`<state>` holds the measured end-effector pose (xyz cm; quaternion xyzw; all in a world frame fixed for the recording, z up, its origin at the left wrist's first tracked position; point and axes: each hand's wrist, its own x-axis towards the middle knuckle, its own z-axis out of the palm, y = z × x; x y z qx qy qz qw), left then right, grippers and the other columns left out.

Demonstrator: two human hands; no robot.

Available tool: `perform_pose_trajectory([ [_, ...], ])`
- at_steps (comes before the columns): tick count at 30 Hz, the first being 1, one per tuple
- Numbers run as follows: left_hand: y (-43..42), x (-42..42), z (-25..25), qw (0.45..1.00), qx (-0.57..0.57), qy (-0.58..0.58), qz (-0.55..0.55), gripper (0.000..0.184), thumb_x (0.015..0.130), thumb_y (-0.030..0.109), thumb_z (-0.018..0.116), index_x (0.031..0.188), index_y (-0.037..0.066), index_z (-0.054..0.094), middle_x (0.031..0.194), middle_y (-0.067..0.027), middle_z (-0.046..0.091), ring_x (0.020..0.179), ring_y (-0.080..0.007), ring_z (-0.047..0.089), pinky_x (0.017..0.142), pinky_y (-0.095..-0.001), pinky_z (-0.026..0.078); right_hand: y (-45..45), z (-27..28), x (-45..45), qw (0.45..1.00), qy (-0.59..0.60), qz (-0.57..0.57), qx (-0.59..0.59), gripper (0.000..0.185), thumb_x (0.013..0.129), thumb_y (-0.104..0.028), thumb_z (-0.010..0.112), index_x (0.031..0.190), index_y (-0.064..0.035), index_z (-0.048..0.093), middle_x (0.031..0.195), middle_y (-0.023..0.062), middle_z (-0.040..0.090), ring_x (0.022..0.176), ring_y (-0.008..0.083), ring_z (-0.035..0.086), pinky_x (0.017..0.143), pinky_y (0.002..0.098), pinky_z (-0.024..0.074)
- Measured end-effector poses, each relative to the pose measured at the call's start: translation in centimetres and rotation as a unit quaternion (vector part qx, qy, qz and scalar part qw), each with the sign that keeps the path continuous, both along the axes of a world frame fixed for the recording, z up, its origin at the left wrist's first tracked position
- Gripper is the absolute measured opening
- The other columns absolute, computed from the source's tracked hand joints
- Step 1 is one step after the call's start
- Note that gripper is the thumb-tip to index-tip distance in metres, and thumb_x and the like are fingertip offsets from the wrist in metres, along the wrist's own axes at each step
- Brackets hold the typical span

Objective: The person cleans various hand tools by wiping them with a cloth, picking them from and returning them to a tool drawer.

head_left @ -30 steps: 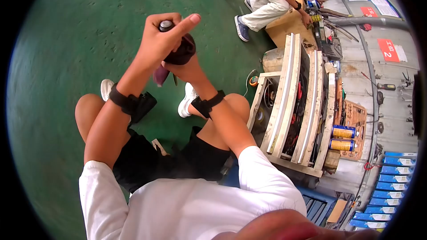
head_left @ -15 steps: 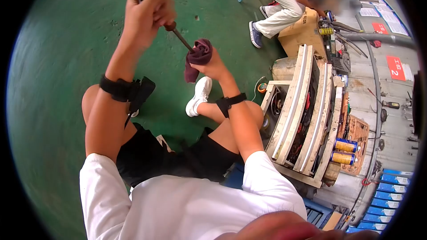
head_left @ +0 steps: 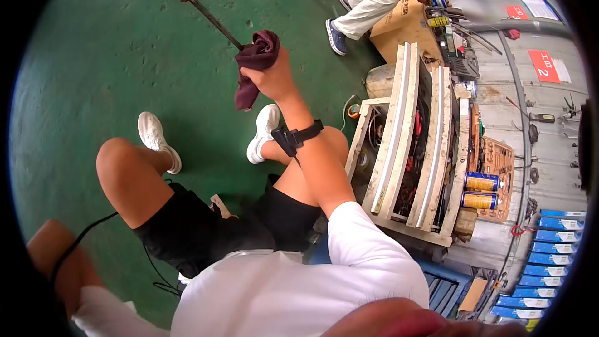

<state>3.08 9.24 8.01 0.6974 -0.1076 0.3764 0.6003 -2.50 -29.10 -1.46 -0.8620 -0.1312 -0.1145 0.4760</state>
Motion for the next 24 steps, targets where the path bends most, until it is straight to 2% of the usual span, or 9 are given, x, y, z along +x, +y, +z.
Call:
perform_pose_trajectory([
  [5, 0.5, -1.8, 1.5, 1.000, 0.002, -0.011, -0.005, 0.034, 0.101, 0.039, 0.051, 0.109, 0.008, 0.061, 0.110, -0.0095, 0.065, 0.101, -0.0228, 0.062, 0.085, -0.0364, 0.045, 1.3, -0.8, 1.5, 0.986, -0.164, 0.013, -0.036, 0.017, 0.067, -0.007, 0.075, 0.080, -0.0045, 0.063, 0.081, 0.0098, 0.062, 0.074, 0.0276, 0.058, 0.072, 0.0392, 0.0466],
  [7, 0.7, -2.4, 2.0, 1.000, 0.002, -0.008, -0.004, 0.035, 0.101, 0.040, 0.051, 0.110, 0.008, 0.061, 0.111, -0.0093, 0.065, 0.101, -0.0227, 0.061, 0.086, -0.0366, 0.044, 1.3, -0.2, 1.0, 1.000, 0.010, 0.003, 0.016, 0.018, 0.067, -0.004, 0.075, 0.081, -0.0051, 0.064, 0.083, 0.0088, 0.063, 0.078, 0.0280, 0.058, 0.075, 0.0402, 0.0460],
  [13, 0.7, -4.2, 4.2, 0.999, 0.010, -0.029, -0.016, 0.036, 0.101, 0.041, 0.050, 0.113, 0.008, 0.060, 0.114, -0.0088, 0.064, 0.103, -0.0221, 0.060, 0.089, -0.0371, 0.043, 2.4, -0.4, 1.0, 0.963, 0.033, -0.052, 0.262, 0.011, 0.075, 0.005, 0.068, 0.082, -0.0008, 0.061, 0.091, 0.0054, 0.066, 0.090, 0.0144, 0.065, 0.076, 0.0332, 0.0548],
  [16, 0.0, -4.2, 5.3, 0.999, 0.000, -0.031, -0.024, 0.037, 0.102, 0.042, 0.049, 0.114, 0.008, 0.060, 0.115, -0.0085, 0.063, 0.104, -0.0219, 0.059, 0.091, -0.0374, 0.042, 1.4, 2.4, 0.5, 0.978, 0.167, -0.013, 0.127, 0.009, 0.076, 0.004, 0.068, 0.082, -0.0004, 0.064, 0.090, 0.0026, 0.067, 0.087, 0.0131, 0.065, 0.075, 0.0335, 0.0543],
  [17, -0.5, -4.6, 5.7, 0.998, -0.016, -0.047, -0.030, 0.037, 0.102, 0.042, 0.049, 0.114, 0.009, 0.060, 0.115, -0.0084, 0.063, 0.104, -0.0218, 0.059, 0.091, -0.0375, 0.041, 1.1, 1.9, 1.3, 0.982, 0.146, -0.001, 0.118, 0.009, 0.076, 0.004, 0.068, 0.082, -0.0004, 0.064, 0.090, 0.0026, 0.067, 0.087, 0.0131, 0.065, 0.075, 0.0335, 0.0543],
  [19, -1.6, -4.8, 6.5, 0.994, -0.054, -0.078, -0.050, 0.038, 0.102, 0.042, 0.049, 0.115, 0.009, 0.059, 0.116, -0.0083, 0.063, 0.104, -0.0216, 0.058, 0.092, -0.0377, 0.041, -0.2, -1.0, 2.4, 0.987, -0.155, 0.010, -0.040, 0.011, 0.074, 0.003, 0.071, 0.080, -0.0010, 0.063, 0.087, 0.0018, 0.066, 0.086, 0.0164, 0.063, 0.082, 0.0369, 0.0514],
  [21, -3.2, -4.8, 7.4, 0.985, -0.105, -0.111, -0.078, 0.039, 0.102, 0.043, 0.049, 0.116, 0.009, 0.059, 0.117, -0.0081, 0.062, 0.105, -0.0214, 0.058, 0.093, -0.0379, 0.040, -0.3, -0.3, 1.5, 0.999, -0.048, 0.013, 0.007, 0.016, 0.071, 0.001, 0.074, 0.083, -0.0024, 0.064, 0.087, 0.0037, 0.063, 0.087, 0.0242, 0.061, 0.093, 0.0412, 0.0454],
  [23, -4.9, -4.3, 8.9, 0.970, -0.148, -0.153, -0.119, 0.039, 0.102, 0.043, 0.049, 0.117, 0.009, 0.059, 0.118, -0.0079, 0.062, 0.105, -0.0213, 0.057, 0.094, -0.0381, 0.040, -0.4, -0.4, 1.5, 0.988, -0.003, -0.009, 0.152, 0.012, 0.074, -0.003, 0.069, 0.073, -0.0027, 0.057, 0.076, 0.0082, 0.058, 0.081, 0.0233, 0.061, 0.078, 0.0381, 0.0486],
  [24, -6.1, -4.1, 9.8, 0.959, -0.167, -0.178, -0.147, 0.039, 0.102, 0.044, 0.049, 0.118, 0.009, 0.059, 0.118, -0.0078, 0.062, 0.106, -0.0212, 0.057, 0.095, -0.0382, 0.039, -1.0, -1.3, 2.0, 0.989, -0.137, -0.004, 0.064, 0.010, 0.077, -0.001, 0.069, 0.078, -0.0045, 0.059, 0.080, 0.0046, 0.060, 0.088, 0.0177, 0.060, 0.079, 0.0340, 0.0487],
])
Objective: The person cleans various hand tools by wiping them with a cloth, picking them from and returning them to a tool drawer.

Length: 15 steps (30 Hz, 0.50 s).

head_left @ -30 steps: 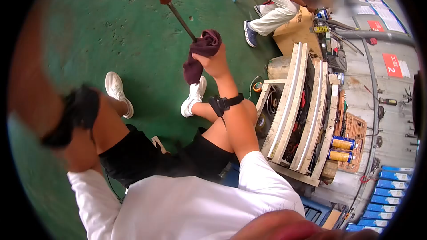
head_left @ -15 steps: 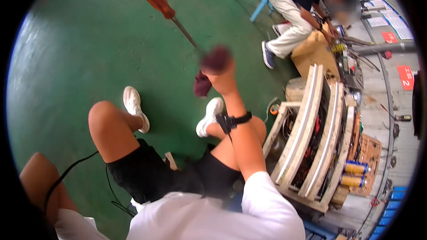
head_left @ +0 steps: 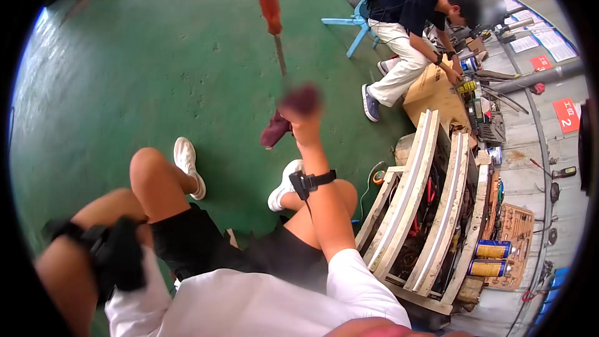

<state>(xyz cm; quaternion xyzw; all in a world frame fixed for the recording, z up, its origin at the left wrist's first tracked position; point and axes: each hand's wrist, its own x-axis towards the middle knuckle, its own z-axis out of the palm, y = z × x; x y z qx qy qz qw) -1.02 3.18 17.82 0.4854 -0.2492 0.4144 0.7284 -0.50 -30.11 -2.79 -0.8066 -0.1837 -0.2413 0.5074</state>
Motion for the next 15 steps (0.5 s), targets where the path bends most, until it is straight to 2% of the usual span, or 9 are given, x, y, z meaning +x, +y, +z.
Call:
perform_pose_trajectory([
  [1, -1.1, 0.3, 0.6, 0.999, -0.025, -0.023, -0.027, 0.040, 0.102, 0.044, 0.048, 0.118, 0.009, 0.059, 0.119, -0.0077, 0.062, 0.106, -0.0211, 0.057, 0.095, -0.0382, 0.039, 0.5, 1.4, -0.5, 1.000, -0.006, 0.001, -0.002, 0.010, 0.077, -0.001, 0.069, 0.078, -0.0045, 0.059, 0.080, 0.0046, 0.060, 0.088, 0.0177, 0.060, 0.079, 0.0340, 0.0487],
  [3, -3.7, 1.6, 0.6, 0.993, -0.068, -0.042, -0.088, 0.040, 0.102, 0.044, 0.048, 0.119, 0.009, 0.059, 0.120, -0.0076, 0.061, 0.106, -0.0209, 0.056, 0.096, -0.0384, 0.039, 1.5, 3.4, -2.7, 0.931, 0.217, 0.004, 0.294, 0.015, 0.080, -0.005, 0.072, 0.092, -0.0059, 0.062, 0.085, 0.0003, 0.061, 0.090, 0.0139, 0.059, 0.080, 0.0312, 0.0501],
  [6, -10.0, 5.3, -7.1, 0.974, -0.086, 0.129, -0.165, 0.041, 0.102, 0.045, 0.048, 0.120, 0.009, 0.058, 0.121, -0.0073, 0.061, 0.107, -0.0206, 0.055, 0.098, -0.0387, 0.038, 1.2, 0.7, -3.4, 0.920, 0.163, -0.036, 0.355, 0.030, 0.081, -0.009, 0.076, 0.107, -0.0070, 0.061, 0.091, -0.0010, 0.062, 0.086, 0.0132, 0.061, 0.079, 0.0301, 0.0521],
  [8, -14.3, 5.3, -13.7, 0.921, 0.088, 0.349, -0.149, 0.054, 0.095, 0.050, 0.056, 0.128, 0.007, 0.056, 0.128, -0.0092, 0.060, 0.117, -0.0234, 0.054, 0.100, -0.0382, 0.039, 1.1, 0.9, -3.8, 0.901, 0.194, -0.015, 0.387, 0.032, 0.081, -0.009, 0.077, 0.109, -0.0074, 0.061, 0.094, -0.0004, 0.062, 0.086, 0.0127, 0.061, 0.079, 0.0298, 0.0528],
  [9, -15.8, 3.7, -15.2, 0.891, 0.072, 0.360, -0.266, 0.054, 0.097, 0.046, 0.056, 0.131, 0.005, 0.054, 0.128, -0.0080, 0.059, 0.119, -0.0222, 0.054, 0.104, -0.0416, 0.037, 0.9, 0.9, -4.0, 0.882, 0.230, 0.004, 0.411, 0.035, 0.080, -0.009, 0.077, 0.111, -0.0077, 0.061, 0.097, 0.0002, 0.063, 0.085, 0.0123, 0.062, 0.078, 0.0295, 0.0534],
  [10, -16.1, 2.3, -15.5, 0.888, 0.072, 0.360, -0.276, 0.054, 0.097, 0.046, 0.056, 0.131, 0.005, 0.054, 0.128, -0.0080, 0.059, 0.119, -0.0222, 0.054, 0.104, -0.0416, 0.037, 0.6, 0.4, -3.9, 0.881, 0.241, 0.024, 0.407, 0.034, 0.082, -0.011, 0.077, 0.111, -0.0078, 0.061, 0.102, 0.0002, 0.062, 0.090, 0.0112, 0.061, 0.080, 0.0292, 0.0535],
  [12, -17.0, 0.1, -16.4, 0.852, 0.292, 0.319, -0.294, 0.054, 0.103, 0.042, 0.053, 0.133, -0.003, 0.049, 0.127, -0.0167, 0.058, 0.121, -0.0210, 0.053, 0.102, -0.0400, 0.043, 0.6, -1.1, -3.3, 0.881, 0.248, 0.027, 0.402, 0.042, 0.080, -0.001, 0.071, 0.119, -0.0063, 0.057, 0.110, 0.0035, 0.062, 0.100, 0.0155, 0.061, 0.087, 0.0312, 0.0527],
  [13, -17.3, -0.1, -17.1, 0.846, 0.290, 0.325, -0.308, 0.054, 0.103, 0.042, 0.053, 0.133, -0.003, 0.049, 0.127, -0.0167, 0.058, 0.121, -0.0210, 0.053, 0.102, -0.0400, 0.043, 1.2, -1.3, -3.5, 0.877, 0.255, 0.036, 0.405, 0.052, 0.077, 0.010, 0.064, 0.126, -0.0047, 0.053, 0.118, 0.0067, 0.061, 0.111, 0.0198, 0.061, 0.094, 0.0332, 0.0519],
  [15, -16.9, 0.7, -18.8, 0.823, 0.202, 0.358, -0.392, 0.048, 0.107, 0.037, 0.046, 0.134, -0.002, 0.047, 0.128, -0.0180, 0.057, 0.119, -0.0212, 0.054, 0.102, -0.0386, 0.043, 2.6, -0.7, -4.0, 0.874, 0.303, 0.040, 0.377, 0.058, 0.079, 0.007, 0.066, 0.132, -0.0062, 0.049, 0.120, 0.0046, 0.061, 0.112, 0.0157, 0.060, 0.093, 0.0305, 0.0510],
])
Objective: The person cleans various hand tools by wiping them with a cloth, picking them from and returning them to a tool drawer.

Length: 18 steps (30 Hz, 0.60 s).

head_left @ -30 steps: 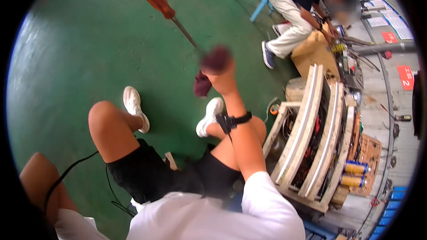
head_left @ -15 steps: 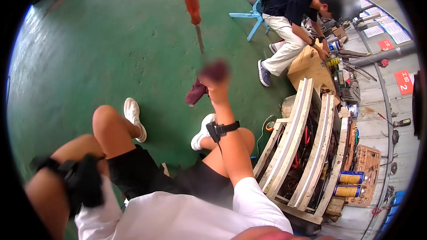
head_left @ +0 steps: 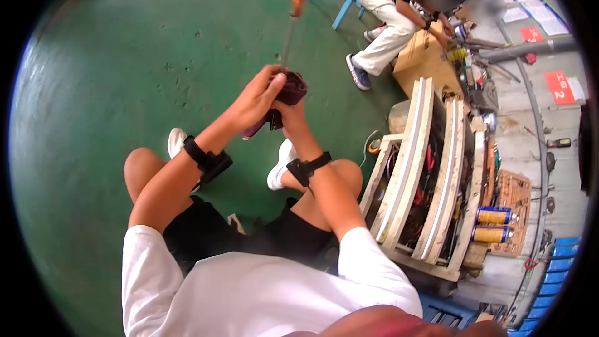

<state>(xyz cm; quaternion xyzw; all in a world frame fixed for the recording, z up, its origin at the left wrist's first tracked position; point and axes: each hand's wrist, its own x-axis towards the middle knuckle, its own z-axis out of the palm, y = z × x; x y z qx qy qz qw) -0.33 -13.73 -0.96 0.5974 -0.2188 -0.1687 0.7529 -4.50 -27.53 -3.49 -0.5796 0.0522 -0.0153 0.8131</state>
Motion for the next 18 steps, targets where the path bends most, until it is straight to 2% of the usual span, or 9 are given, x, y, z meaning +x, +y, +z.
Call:
perform_pose_trajectory([
  [4, 1.1, 1.1, -2.0, 0.995, 0.010, -0.058, 0.077, 0.034, 0.109, 0.033, 0.040, 0.115, 0.000, 0.044, 0.118, -0.0167, 0.061, 0.114, -0.0217, 0.056, 0.099, -0.0338, 0.044, 0.9, -0.6, 1.0, 0.987, -0.029, 0.088, -0.129, 0.067, 0.073, -0.002, 0.077, 0.133, -0.0038, 0.049, 0.119, 0.0059, 0.062, 0.109, 0.0159, 0.061, 0.093, 0.0322, 0.0507],
  [5, 1.3, 1.4, -2.4, 0.995, 0.013, -0.057, 0.076, 0.034, 0.109, 0.033, 0.040, 0.115, 0.000, 0.044, 0.118, -0.0167, 0.061, 0.114, -0.0217, 0.056, 0.099, -0.0338, 0.044, 0.9, -0.5, 1.0, 0.973, -0.027, 0.107, -0.203, 0.070, 0.070, -0.005, 0.080, 0.133, -0.0030, 0.049, 0.119, 0.0066, 0.062, 0.107, 0.0166, 0.061, 0.094, 0.0331, 0.0505],
  [8, 2.0, 2.6, -2.5, 0.987, 0.044, -0.062, 0.142, 0.030, 0.110, 0.033, 0.039, 0.109, 0.002, 0.041, 0.108, -0.0150, 0.063, 0.104, -0.0200, 0.060, 0.092, -0.0335, 0.048, 0.5, -0.6, 1.1, 0.954, -0.023, 0.144, -0.263, 0.072, 0.068, -0.007, 0.082, 0.132, -0.0015, 0.050, 0.118, 0.0078, 0.062, 0.107, 0.0184, 0.061, 0.095, 0.0339, 0.0494],
  [10, 3.8, 3.8, -0.2, 0.985, 0.047, -0.021, 0.164, 0.027, 0.110, 0.033, 0.038, 0.108, 0.006, 0.039, 0.095, -0.0109, 0.061, 0.088, -0.0173, 0.062, 0.080, -0.0337, 0.051, 0.8, -1.3, 0.6, 0.965, -0.022, 0.117, -0.234, 0.069, 0.067, -0.006, 0.082, 0.129, -0.0021, 0.052, 0.114, 0.0080, 0.063, 0.105, 0.0188, 0.061, 0.094, 0.0342, 0.0500],
  [11, 4.8, 4.6, -0.2, 0.992, -0.019, 0.035, 0.118, 0.026, 0.110, 0.033, 0.038, 0.104, 0.008, 0.038, 0.082, -0.0042, 0.053, 0.072, -0.0132, 0.055, 0.068, -0.0322, 0.050, 1.0, -1.6, 0.5, 0.973, -0.024, 0.093, -0.212, 0.066, 0.066, -0.005, 0.081, 0.126, -0.0027, 0.054, 0.111, 0.0081, 0.063, 0.103, 0.0192, 0.062, 0.092, 0.0346, 0.0507],
  [12, 5.2, 4.4, 0.4, 0.992, -0.011, 0.033, 0.120, 0.026, 0.110, 0.033, 0.038, 0.104, 0.008, 0.038, 0.082, -0.0042, 0.053, 0.072, -0.0132, 0.055, 0.068, -0.0322, 0.050, 1.3, -1.7, 0.8, 0.979, -0.029, 0.072, -0.190, 0.064, 0.065, -0.005, 0.081, 0.124, -0.0034, 0.056, 0.108, 0.0082, 0.064, 0.101, 0.0196, 0.062, 0.091, 0.0350, 0.0513],
  [14, 5.6, 4.1, 2.1, 0.981, -0.115, 0.077, 0.139, 0.025, 0.110, 0.033, 0.038, 0.104, 0.009, 0.036, 0.073, 0.0012, 0.042, 0.064, -0.0108, 0.045, 0.061, -0.0296, 0.046, 1.2, -1.3, 1.5, 0.977, -0.047, 0.038, -0.203, 0.060, 0.066, -0.003, 0.080, 0.121, -0.0032, 0.057, 0.107, 0.0073, 0.064, 0.101, 0.0189, 0.062, 0.091, 0.0341, 0.0513],
  [16, 6.9, 3.9, 3.0, 0.985, -0.080, 0.063, 0.140, 0.025, 0.110, 0.035, 0.039, 0.105, 0.011, 0.038, 0.072, 0.0026, 0.035, 0.062, -0.0097, 0.041, 0.058, -0.0278, 0.041, -0.1, -2.0, 2.2, 0.975, -0.055, -0.005, -0.214, 0.056, 0.066, -0.001, 0.079, 0.119, -0.0030, 0.059, 0.107, 0.0064, 0.064, 0.100, 0.0182, 0.062, 0.090, 0.0332, 0.0514],
  [18, 7.5, 3.5, 3.2, 0.988, -0.049, 0.051, 0.140, 0.025, 0.109, 0.037, 0.041, 0.107, 0.012, 0.039, 0.071, 0.0041, 0.028, 0.059, -0.0085, 0.037, 0.054, -0.0260, 0.036, -2.4, -4.1, 3.4, 0.994, 0.091, -0.052, 0.045, 0.046, 0.069, 0.001, 0.074, 0.113, -0.0029, 0.061, 0.106, 0.0048, 0.064, 0.098, 0.0176, 0.062, 0.090, 0.0327, 0.0516],
])
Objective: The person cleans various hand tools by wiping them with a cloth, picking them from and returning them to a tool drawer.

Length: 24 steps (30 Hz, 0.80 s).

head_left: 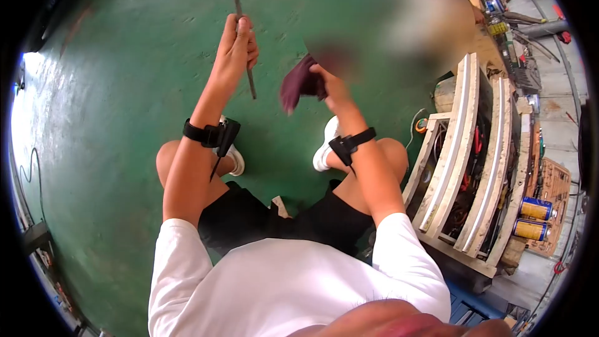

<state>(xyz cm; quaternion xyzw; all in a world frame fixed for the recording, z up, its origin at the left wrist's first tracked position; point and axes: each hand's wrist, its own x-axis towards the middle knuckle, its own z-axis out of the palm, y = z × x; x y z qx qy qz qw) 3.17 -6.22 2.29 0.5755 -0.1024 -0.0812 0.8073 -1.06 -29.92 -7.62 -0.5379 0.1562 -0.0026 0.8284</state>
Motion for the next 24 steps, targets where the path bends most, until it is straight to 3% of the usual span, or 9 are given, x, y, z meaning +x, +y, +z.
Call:
perform_pose_trajectory([
  [2, 0.3, -0.3, 0.4, 0.994, 0.108, 0.014, -0.013, 0.029, 0.108, 0.039, 0.044, 0.103, 0.011, 0.047, 0.068, 0.0068, 0.029, 0.057, -0.0050, 0.033, 0.049, -0.0235, 0.027, -0.6, 2.6, 0.0, 0.988, -0.074, -0.074, 0.117, 0.035, 0.075, -0.005, 0.069, 0.110, -0.0041, 0.063, 0.105, 0.0047, 0.065, 0.097, 0.0185, 0.063, 0.090, 0.0351, 0.0523],
  [3, 0.3, -0.2, 0.5, 0.993, 0.118, 0.015, -0.011, 0.029, 0.108, 0.039, 0.044, 0.103, 0.011, 0.047, 0.068, 0.0068, 0.029, 0.057, -0.0050, 0.033, 0.049, -0.0235, 0.027, -1.5, 3.4, 0.2, 0.984, -0.120, -0.042, 0.124, 0.036, 0.077, -0.008, 0.066, 0.113, -0.0038, 0.063, 0.108, 0.0057, 0.065, 0.101, 0.0208, 0.063, 0.093, 0.0374, 0.0516],
  [6, -0.2, -0.3, -0.4, 0.967, 0.250, -0.047, -0.020, 0.034, 0.106, 0.041, 0.048, 0.097, 0.009, 0.057, 0.063, 0.0094, 0.029, 0.054, -0.0038, 0.029, 0.047, -0.0240, 0.023, -1.7, 8.3, -0.7, 0.962, -0.158, -0.063, 0.212, 0.049, 0.079, -0.015, 0.060, 0.127, -0.0035, 0.058, 0.122, 0.0103, 0.063, 0.117, 0.0285, 0.059, 0.105, 0.0454, 0.0457],
  [8, -0.6, -0.2, -1.2, 0.941, 0.325, -0.085, -0.043, 0.037, 0.104, 0.041, 0.053, 0.095, 0.007, 0.063, 0.058, 0.0047, 0.033, 0.052, -0.0057, 0.031, 0.048, -0.0278, 0.025, -2.4, 9.6, -1.1, 0.948, -0.186, -0.073, 0.248, 0.066, 0.076, -0.018, 0.059, 0.139, -0.0023, 0.050, 0.140, 0.0155, 0.055, 0.128, 0.0326, 0.053, 0.115, 0.0493, 0.0347],
  [13, -1.7, -1.3, -0.3, 0.869, 0.457, -0.187, -0.008, 0.033, 0.101, 0.039, 0.057, 0.095, 0.008, 0.066, 0.059, -0.0065, 0.046, 0.051, -0.0172, 0.044, 0.050, -0.0344, 0.033, -3.9, 10.1, -1.5, 0.935, -0.221, -0.061, 0.269, 0.057, 0.077, -0.020, 0.061, 0.131, -0.0050, 0.052, 0.133, 0.0131, 0.055, 0.129, 0.0320, 0.049, 0.116, 0.0555, 0.0309],
  [18, -1.5, -0.8, 1.1, 0.832, 0.501, -0.236, 0.016, 0.030, 0.097, 0.039, 0.064, 0.097, 0.010, 0.068, 0.061, -0.0106, 0.055, 0.055, -0.0258, 0.052, 0.054, -0.0377, 0.039, -5.4, 9.4, -1.2, 0.940, -0.200, -0.113, 0.254, 0.048, 0.083, -0.021, 0.062, 0.128, -0.0047, 0.054, 0.129, 0.0118, 0.058, 0.124, 0.0301, 0.053, 0.115, 0.0499, 0.0355],
  [21, -1.1, 0.4, 0.9, 0.801, 0.468, -0.359, 0.107, 0.036, 0.089, 0.042, 0.073, 0.094, 0.007, 0.068, 0.058, -0.0070, 0.052, 0.053, -0.0227, 0.049, 0.053, -0.0368, 0.038, -6.2, 9.0, -1.2, 0.954, -0.179, -0.125, 0.205, 0.046, 0.083, -0.016, 0.067, 0.126, -0.0044, 0.055, 0.122, 0.0085, 0.061, 0.116, 0.0250, 0.059, 0.109, 0.0416, 0.0430],
  [23, -0.8, 0.4, 1.3, 0.800, 0.506, -0.312, 0.082, 0.041, 0.085, 0.045, 0.076, 0.093, 0.006, 0.068, 0.058, -0.0065, 0.050, 0.053, -0.0215, 0.047, 0.053, -0.0362, 0.037, -6.5, 8.6, -1.0, 0.957, -0.241, -0.104, -0.123, 0.047, 0.080, -0.008, 0.074, 0.122, -0.0035, 0.056, 0.117, 0.0047, 0.062, 0.108, 0.0187, 0.061, 0.102, 0.0336, 0.0473],
  [24, -0.7, 0.2, 1.7, 0.794, 0.545, -0.264, 0.057, 0.045, 0.081, 0.048, 0.079, 0.092, 0.006, 0.068, 0.058, -0.0061, 0.049, 0.054, -0.0202, 0.045, 0.053, -0.0357, 0.036, -6.2, 8.9, -1.2, 0.958, -0.236, -0.097, -0.131, 0.047, 0.080, -0.008, 0.074, 0.122, -0.0035, 0.056, 0.117, 0.0047, 0.062, 0.108, 0.0187, 0.061, 0.102, 0.0336, 0.0473],
])
